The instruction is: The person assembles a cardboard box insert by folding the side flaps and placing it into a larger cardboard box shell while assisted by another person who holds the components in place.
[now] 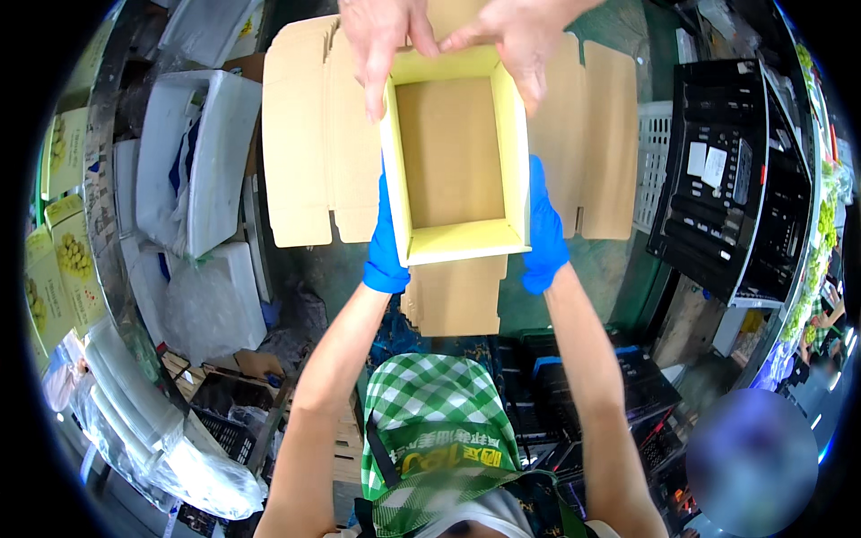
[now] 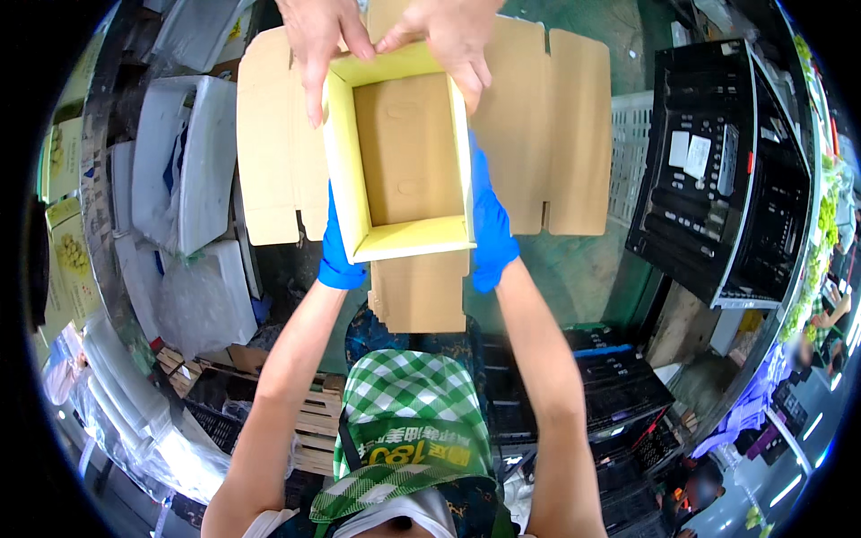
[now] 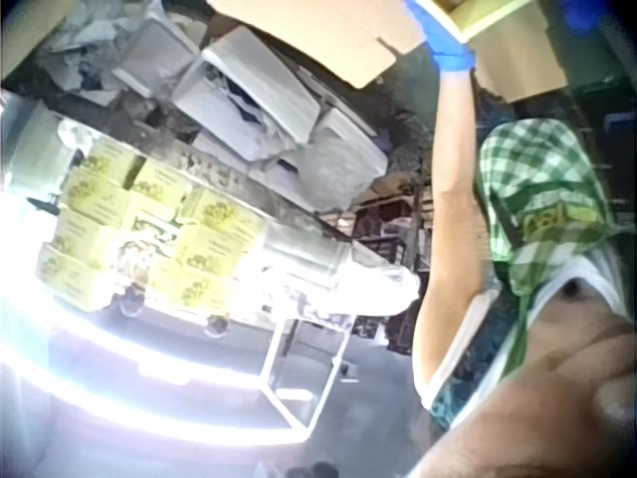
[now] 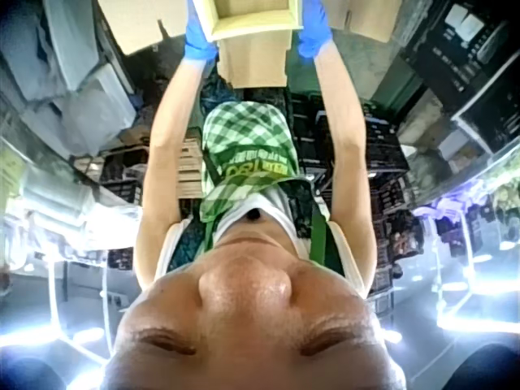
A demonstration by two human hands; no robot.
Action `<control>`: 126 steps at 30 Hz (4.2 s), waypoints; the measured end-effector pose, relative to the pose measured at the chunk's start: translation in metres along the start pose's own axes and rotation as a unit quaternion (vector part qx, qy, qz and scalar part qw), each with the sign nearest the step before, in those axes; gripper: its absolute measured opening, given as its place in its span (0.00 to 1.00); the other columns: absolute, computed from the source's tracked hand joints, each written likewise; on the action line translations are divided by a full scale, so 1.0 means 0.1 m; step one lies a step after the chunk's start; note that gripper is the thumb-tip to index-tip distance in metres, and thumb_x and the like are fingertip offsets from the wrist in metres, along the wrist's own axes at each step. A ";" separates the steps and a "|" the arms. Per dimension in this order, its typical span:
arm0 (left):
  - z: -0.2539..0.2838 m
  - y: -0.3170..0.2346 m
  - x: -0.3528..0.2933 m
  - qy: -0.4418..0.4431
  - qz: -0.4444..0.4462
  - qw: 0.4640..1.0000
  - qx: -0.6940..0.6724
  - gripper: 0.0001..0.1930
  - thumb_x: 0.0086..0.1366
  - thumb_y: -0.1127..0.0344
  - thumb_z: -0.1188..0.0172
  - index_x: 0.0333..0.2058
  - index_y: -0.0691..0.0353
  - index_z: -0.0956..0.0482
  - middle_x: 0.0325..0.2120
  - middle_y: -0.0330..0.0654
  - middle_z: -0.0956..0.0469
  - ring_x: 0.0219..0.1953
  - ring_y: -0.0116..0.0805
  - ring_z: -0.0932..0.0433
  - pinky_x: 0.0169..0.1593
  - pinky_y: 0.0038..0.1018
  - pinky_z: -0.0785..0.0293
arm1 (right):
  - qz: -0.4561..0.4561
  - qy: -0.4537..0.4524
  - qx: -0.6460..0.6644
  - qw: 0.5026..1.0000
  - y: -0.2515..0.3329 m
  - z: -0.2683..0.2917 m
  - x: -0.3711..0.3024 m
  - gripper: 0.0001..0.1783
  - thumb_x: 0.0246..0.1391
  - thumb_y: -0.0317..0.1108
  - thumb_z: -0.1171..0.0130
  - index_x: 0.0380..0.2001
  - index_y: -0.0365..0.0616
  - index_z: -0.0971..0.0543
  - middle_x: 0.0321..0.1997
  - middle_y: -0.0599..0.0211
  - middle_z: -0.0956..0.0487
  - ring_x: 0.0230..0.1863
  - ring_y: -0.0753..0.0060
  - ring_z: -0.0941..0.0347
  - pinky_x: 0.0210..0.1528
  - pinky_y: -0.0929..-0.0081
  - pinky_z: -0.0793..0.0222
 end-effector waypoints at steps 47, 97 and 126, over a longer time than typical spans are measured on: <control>1.75 -1.37 -0.03 -0.123 0.098 0.929 0.336 0.24 0.54 0.54 0.34 0.44 0.65 0.26 0.37 0.44 0.22 0.39 0.33 0.22 0.42 0.29 0.26 | -0.155 -0.226 -0.316 0.908 0.22 2.41 -0.27 0.31 0.47 0.49 0.37 0.49 0.38 0.26 0.47 0.58 0.22 0.44 0.68 0.25 0.47 0.69 0.31; 0.00 -0.82 -0.31 0.429 -0.208 0.636 0.607 0.36 0.43 0.46 0.30 0.50 0.55 0.27 0.56 0.46 0.37 0.51 0.51 0.34 0.55 0.39 0.34 | 0.199 0.120 -0.454 0.860 0.16 0.13 -0.46 0.19 0.50 0.26 0.45 0.46 0.56 0.22 0.60 0.49 0.40 0.42 0.56 0.31 0.50 0.65 0.33; -0.56 -0.45 -0.39 0.161 -0.335 0.497 0.785 0.23 0.57 0.49 0.41 0.52 0.42 0.28 0.21 0.38 0.31 0.18 0.34 0.28 0.22 0.28 0.31 | 0.326 0.092 -0.629 0.700 -0.02 -0.03 -0.30 0.10 0.45 0.42 0.38 0.27 0.51 0.24 0.47 0.52 0.33 0.33 0.54 0.26 0.32 0.64 0.26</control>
Point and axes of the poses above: each hand's wrist, its own x-axis towards the middle knuckle, its own z-axis out of the back of the hand, y = z × x, the point moved 6 cm from there along x, towards the middle knuckle
